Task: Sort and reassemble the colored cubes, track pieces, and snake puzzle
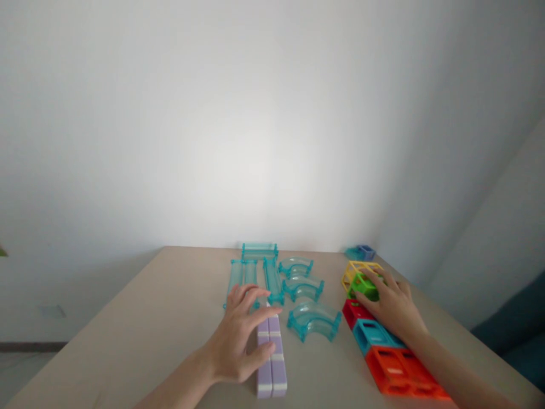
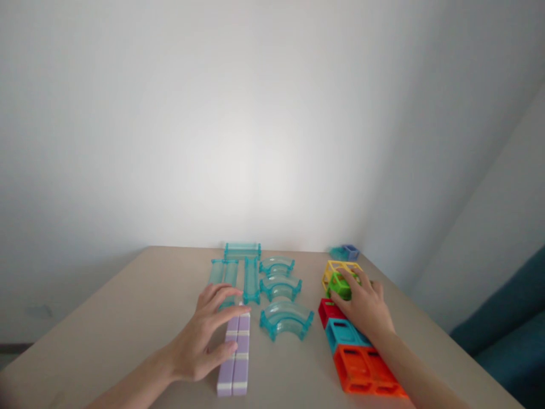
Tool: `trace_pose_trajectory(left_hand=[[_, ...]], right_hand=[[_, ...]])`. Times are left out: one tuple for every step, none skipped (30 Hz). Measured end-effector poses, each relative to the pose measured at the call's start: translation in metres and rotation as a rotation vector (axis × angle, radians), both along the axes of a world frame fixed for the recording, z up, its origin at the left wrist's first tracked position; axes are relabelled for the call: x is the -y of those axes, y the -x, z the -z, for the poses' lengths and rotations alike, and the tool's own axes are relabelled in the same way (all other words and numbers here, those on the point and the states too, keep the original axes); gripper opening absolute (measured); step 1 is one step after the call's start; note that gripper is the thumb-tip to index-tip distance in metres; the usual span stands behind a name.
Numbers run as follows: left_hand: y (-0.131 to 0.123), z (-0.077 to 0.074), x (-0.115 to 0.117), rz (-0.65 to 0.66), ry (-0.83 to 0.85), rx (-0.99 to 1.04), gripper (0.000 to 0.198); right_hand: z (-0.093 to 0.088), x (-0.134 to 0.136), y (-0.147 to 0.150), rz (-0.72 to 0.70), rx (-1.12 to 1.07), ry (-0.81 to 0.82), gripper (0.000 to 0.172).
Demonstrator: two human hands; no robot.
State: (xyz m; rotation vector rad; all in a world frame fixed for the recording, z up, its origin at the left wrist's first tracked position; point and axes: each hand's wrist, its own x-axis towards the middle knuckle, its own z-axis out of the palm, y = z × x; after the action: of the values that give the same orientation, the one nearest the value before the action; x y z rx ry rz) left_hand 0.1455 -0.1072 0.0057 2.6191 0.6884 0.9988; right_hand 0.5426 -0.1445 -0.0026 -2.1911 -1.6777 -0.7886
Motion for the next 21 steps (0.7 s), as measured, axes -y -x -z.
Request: trace_pose_trajectory(left_hand=[[-0.003, 0.002, 0.003, -0.029, 0.01, -0.041, 0.051], [-0.006, 0.005, 0.006, -0.06, 0.022, -0.08, 0.055], [-0.01, 0.007, 0.009, -0.085, 0.035, -0.116, 0.058], [-0.014, 0.01, 0.011, -0.107, 0.048, -0.144, 0.06], [-0.02, 0.013, 0.012, -0.128, 0.057, -0.164, 0.06], [-0.026, 0.016, 0.013, -0.152, 0.063, -0.175, 0.059], [-0.032, 0.018, 0.014, -0.184, 0.065, -0.176, 0.057], [-0.039, 0.02, 0.014, -0.223, 0.068, -0.174, 0.055], [-0.047, 0.022, 0.014, -0.269, 0.072, -0.168, 0.053], [-0.055, 0.024, 0.015, -0.322, 0.079, -0.158, 0.051], [-0.063, 0.025, 0.015, -0.375, 0.087, -0.147, 0.05], [-0.072, 0.026, 0.015, -0.428, 0.095, -0.136, 0.049], [-0.081, 0.027, 0.016, -0.477, 0.101, -0.124, 0.048], [-0.09, 0.027, 0.016, -0.52, 0.106, -0.114, 0.048], [-0.099, 0.028, 0.015, -0.556, 0.114, -0.107, 0.048], [-0.107, 0.028, 0.014, -0.579, 0.123, -0.102, 0.048], [-0.115, 0.028, 0.013, -0.599, 0.134, -0.094, 0.048], [-0.122, 0.027, 0.011, -0.616, 0.145, -0.083, 0.048], [-0.128, 0.027, 0.009, -0.631, 0.158, -0.07, 0.048], [-0.133, 0.026, 0.007, -0.644, 0.17, -0.054, 0.048], [-0.135, 0.025, 0.006, -0.654, 0.182, -0.038, 0.049]], right_hand=[[0.001, 0.002, 0.0, -0.003, -0.001, -0.004, 0.054], [0.001, 0.004, -0.001, -0.009, 0.0, -0.007, 0.054], [0.002, 0.005, -0.002, -0.021, 0.001, -0.006, 0.054], [0.002, 0.007, -0.002, -0.035, 0.0, -0.003, 0.055], [0.002, 0.008, -0.003, -0.049, -0.004, 0.0, 0.056], [0.002, 0.01, -0.003, -0.057, -0.012, -0.001, 0.057], [0.002, 0.011, -0.003, -0.063, -0.022, -0.005, 0.057], [0.002, 0.012, -0.003, -0.067, -0.031, -0.011, 0.056], [0.001, 0.012, -0.002, -0.067, -0.038, -0.018, 0.055], [0.0, 0.013, -0.002, -0.066, -0.04, -0.026, 0.054], [0.0, 0.013, -0.001, -0.062, -0.038, -0.031, 0.053], [-0.001, 0.013, 0.0, -0.056, -0.034, -0.032, 0.053], [-0.001, 0.013, 0.0, -0.047, -0.029, -0.032, 0.053], [-0.001, 0.012, 0.001, -0.035, -0.025, -0.031, 0.054], [-0.002, 0.012, 0.001, -0.022, -0.024, -0.03, 0.054], [-0.002, 0.012, 0.002, -0.01, -0.025, -0.029, 0.054], [-0.002, 0.013, 0.004, 0.003, -0.028, -0.03, 0.054], [-0.003, 0.013, 0.005, 0.018, -0.031, -0.036, 0.054], [-0.003, 0.015, 0.008, 0.032, -0.033, -0.043, 0.053], [-0.004, 0.016, 0.011, 0.044, -0.033, -0.052, 0.053], [-0.005, 0.018, 0.015, 0.054, -0.031, -0.062, 0.053]])
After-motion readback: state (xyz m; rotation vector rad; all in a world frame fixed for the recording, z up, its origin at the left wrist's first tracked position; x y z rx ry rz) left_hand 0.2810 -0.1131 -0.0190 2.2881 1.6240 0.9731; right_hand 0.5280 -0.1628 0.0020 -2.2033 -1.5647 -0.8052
